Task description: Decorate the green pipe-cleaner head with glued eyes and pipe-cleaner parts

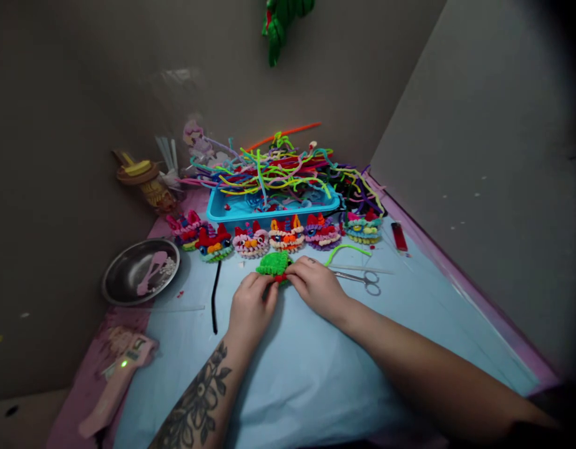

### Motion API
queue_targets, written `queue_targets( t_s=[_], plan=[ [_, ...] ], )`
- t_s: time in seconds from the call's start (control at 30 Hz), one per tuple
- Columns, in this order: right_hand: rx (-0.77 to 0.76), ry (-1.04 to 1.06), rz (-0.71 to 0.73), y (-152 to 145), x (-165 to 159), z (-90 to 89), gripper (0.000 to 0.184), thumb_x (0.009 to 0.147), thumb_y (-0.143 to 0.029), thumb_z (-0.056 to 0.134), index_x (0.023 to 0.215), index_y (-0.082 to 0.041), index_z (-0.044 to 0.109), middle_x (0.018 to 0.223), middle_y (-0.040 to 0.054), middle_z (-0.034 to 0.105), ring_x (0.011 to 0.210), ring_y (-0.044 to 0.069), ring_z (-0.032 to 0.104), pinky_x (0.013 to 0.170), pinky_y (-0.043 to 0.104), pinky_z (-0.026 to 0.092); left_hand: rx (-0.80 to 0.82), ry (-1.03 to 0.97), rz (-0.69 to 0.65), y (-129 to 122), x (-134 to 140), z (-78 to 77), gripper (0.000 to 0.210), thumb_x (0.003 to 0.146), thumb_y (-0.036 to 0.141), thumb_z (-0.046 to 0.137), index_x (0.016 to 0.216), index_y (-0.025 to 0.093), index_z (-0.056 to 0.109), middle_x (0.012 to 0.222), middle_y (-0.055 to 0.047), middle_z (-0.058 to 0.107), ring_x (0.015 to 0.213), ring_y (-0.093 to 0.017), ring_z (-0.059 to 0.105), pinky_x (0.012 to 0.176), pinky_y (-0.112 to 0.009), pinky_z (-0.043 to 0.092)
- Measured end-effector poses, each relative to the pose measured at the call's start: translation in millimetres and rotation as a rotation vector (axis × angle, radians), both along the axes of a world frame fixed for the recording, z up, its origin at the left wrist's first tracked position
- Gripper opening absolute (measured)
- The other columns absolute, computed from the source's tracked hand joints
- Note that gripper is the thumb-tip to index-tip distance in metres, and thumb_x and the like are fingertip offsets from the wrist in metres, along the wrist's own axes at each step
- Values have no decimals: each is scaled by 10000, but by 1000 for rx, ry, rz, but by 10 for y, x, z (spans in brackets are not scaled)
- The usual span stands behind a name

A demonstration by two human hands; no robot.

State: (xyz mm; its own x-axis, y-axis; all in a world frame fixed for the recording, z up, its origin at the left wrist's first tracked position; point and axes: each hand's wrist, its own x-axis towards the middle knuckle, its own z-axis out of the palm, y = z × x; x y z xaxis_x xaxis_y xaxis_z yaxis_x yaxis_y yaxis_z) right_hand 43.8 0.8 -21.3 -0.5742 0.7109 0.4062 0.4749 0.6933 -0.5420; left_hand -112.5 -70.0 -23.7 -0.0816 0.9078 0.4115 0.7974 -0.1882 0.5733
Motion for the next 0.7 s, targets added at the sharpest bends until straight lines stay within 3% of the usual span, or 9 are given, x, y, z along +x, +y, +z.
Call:
queue_targets(
  t_s=[0.17,0.3,0.53,0.7],
  plan=[
    [-39,160,-76,77,84,61,209,833,-101,443,956,-196,583,871,54,585,811,178,562,729,292,447,3,-39,17,-32,-33,30,114,834,237,511,841,183,611,798,-44,589,763,-162,566,694,-275,455],
    [-100,141,-49,135,108,53,269,776,-49,445,970,-188,569,930,65,580,839,181,565,744,299,459,12,-46,36,-51,-60,58,101,828,222,513,813,187,606,767,-30,587,709,-148,546,651,-257,437],
    [-143,67,56,114,53,-35,508,705,-33,489,1190,-185,470,1191,111,500,1104,229,474,928,394,419,17,-90,172,-24,-170,49,118,797,284,548,828,184,602,713,-7,564,631,-140,518,606,-254,410],
    [-166,7,65,125,50,-54,607,714,-76,538,1294,-168,385,1288,132,446,1205,250,390,1016,432,344,-58,-112,145,-15,-171,27,157,773,321,580,849,184,598,685,4,560,619,-140,522,596,-249,408]
  ],
)
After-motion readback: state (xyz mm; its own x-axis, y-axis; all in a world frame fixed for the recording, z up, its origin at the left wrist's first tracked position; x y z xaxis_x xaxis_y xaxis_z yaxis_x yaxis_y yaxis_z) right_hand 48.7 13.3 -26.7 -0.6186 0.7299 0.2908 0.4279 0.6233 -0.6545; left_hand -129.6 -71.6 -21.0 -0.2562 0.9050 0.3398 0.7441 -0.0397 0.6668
